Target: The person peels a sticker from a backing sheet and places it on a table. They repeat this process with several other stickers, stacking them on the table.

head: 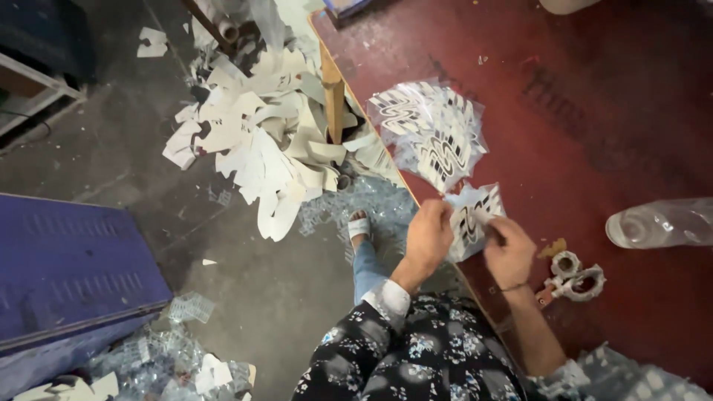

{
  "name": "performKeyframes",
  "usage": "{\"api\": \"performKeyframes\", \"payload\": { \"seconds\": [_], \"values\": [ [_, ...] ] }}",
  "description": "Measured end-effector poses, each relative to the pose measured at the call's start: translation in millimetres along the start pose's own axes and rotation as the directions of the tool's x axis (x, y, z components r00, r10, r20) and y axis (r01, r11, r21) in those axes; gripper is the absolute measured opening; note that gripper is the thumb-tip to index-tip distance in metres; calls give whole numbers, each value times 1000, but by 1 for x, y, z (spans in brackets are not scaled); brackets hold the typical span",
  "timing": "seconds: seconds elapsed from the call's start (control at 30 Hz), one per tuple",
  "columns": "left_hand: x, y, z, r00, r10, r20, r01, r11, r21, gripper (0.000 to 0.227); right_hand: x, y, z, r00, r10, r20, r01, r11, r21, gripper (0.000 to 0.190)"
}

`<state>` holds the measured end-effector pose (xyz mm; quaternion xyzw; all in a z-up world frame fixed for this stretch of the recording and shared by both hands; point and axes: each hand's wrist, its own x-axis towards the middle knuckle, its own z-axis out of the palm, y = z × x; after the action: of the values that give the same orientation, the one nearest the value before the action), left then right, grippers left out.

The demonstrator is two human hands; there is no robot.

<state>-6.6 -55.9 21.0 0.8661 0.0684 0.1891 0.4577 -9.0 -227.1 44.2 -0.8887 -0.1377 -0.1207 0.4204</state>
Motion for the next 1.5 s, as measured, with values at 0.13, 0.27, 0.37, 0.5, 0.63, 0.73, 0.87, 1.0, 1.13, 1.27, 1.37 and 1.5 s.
{"api": "performKeyframes", "payload": {
  "seconds": [0.13, 0.27, 0.37, 0.5, 0.63, 0.73, 0.87, 1.0, 1.13, 1.27, 1.37, 1.5],
  "values": [
    [72, 16, -35, 940, -340, -21, 326, 916, -235, 10, -2, 17, -12, 922, 372, -111, -347, 918, 190, 13],
    [81, 27, -58, 928, 141, -344, -98, 985, 141, 48, 6, 8, -22, 960, 258, -108, -195, 894, 404, 20],
    [34, 6, -31, 984, -160, 83, 134, 957, 257, 27, 9, -9, -24, 966, 219, -139, -169, 937, 305, 33],
    [-4, 4, -18, 984, -107, 141, 64, 957, 282, 46, 0, -1, -1, 992, 127, 12, -126, 991, -47, 37],
    [-1, -4, -16, 991, -101, 92, 77, 969, 235, 39, -15, 9, 26, 938, 24, 346, 50, 978, -204, 64],
    [2, -2, -23, 977, -152, 151, 121, 973, 199, 39, -10, 41, 40, 902, -178, 394, 245, 961, -126, 52],
    [-1, -2, -24, 963, -199, 183, 161, 966, 202, 40, 2, 51, 40, 945, -54, 322, 150, 947, -283, 62],
    [-1, -10, -16, 982, -149, 115, 126, 975, 184, 39, 3, 32, 43, 936, -114, 334, 197, 954, -226, 61],
    [-2, 0, -26, 972, -177, 153, 148, 973, 179, 39, 13, 50, 37, 957, -130, 258, 191, 955, -227, 51],
    [0, -5, -19, 975, -175, 139, 148, 971, 187, 38, 10, 24, 49, 972, -74, 221, 137, 948, -288, 57],
    [-1, -7, -19, 980, -164, 117, 139, 971, 196, 36, 13, 9, 34, 909, -229, 349, 327, 910, -253, 68],
    [-1, 1, -26, 970, -189, 153, 159, 969, 188, 36, 6, 33, 32, 945, -45, 324, 144, 947, -287, 62]
  ]
}}
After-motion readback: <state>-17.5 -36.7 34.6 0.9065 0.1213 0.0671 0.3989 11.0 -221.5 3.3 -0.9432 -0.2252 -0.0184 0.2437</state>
